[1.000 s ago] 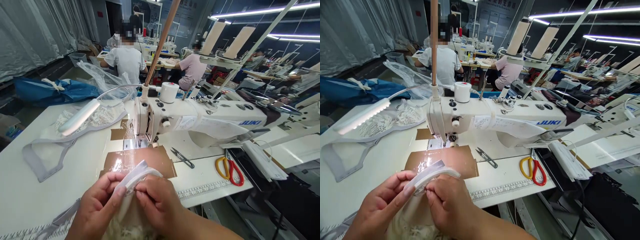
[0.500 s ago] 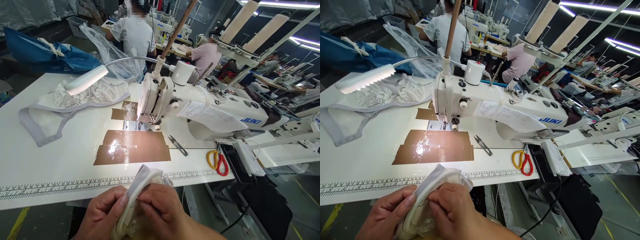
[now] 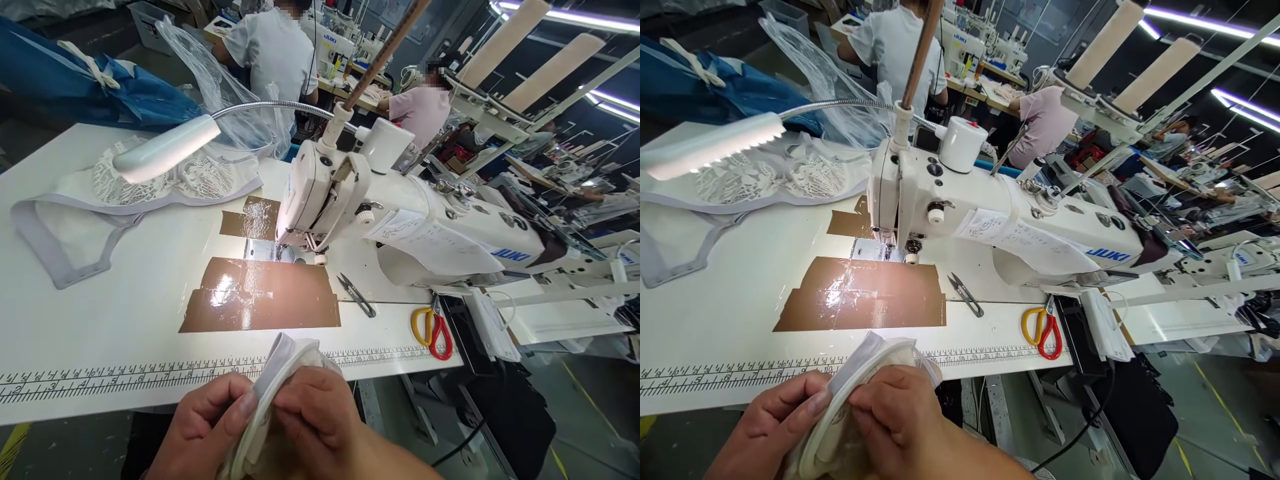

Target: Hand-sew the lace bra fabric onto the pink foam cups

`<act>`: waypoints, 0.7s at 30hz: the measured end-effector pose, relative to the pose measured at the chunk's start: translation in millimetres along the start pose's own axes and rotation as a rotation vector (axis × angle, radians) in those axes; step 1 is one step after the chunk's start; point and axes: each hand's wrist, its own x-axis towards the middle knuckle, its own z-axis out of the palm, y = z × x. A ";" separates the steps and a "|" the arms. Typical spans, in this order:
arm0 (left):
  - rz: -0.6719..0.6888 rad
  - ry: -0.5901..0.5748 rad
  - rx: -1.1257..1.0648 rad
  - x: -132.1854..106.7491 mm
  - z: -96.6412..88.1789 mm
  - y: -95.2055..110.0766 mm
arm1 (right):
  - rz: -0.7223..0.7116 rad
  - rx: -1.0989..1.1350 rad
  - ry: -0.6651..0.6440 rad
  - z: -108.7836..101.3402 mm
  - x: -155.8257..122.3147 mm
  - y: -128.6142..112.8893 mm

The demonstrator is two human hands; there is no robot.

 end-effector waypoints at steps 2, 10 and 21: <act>0.014 0.008 -0.004 0.5 -0.1 -0.4 | -0.010 0.027 -0.016 -0.8 2.1 2.1; 0.013 0.025 -0.038 -0.9 4.1 5.0 | -0.026 0.010 -0.007 2.7 -0.1 7.8; 0.063 0.016 0.006 -1.0 5.0 5.4 | 0.068 0.046 0.066 11.6 -0.6 3.3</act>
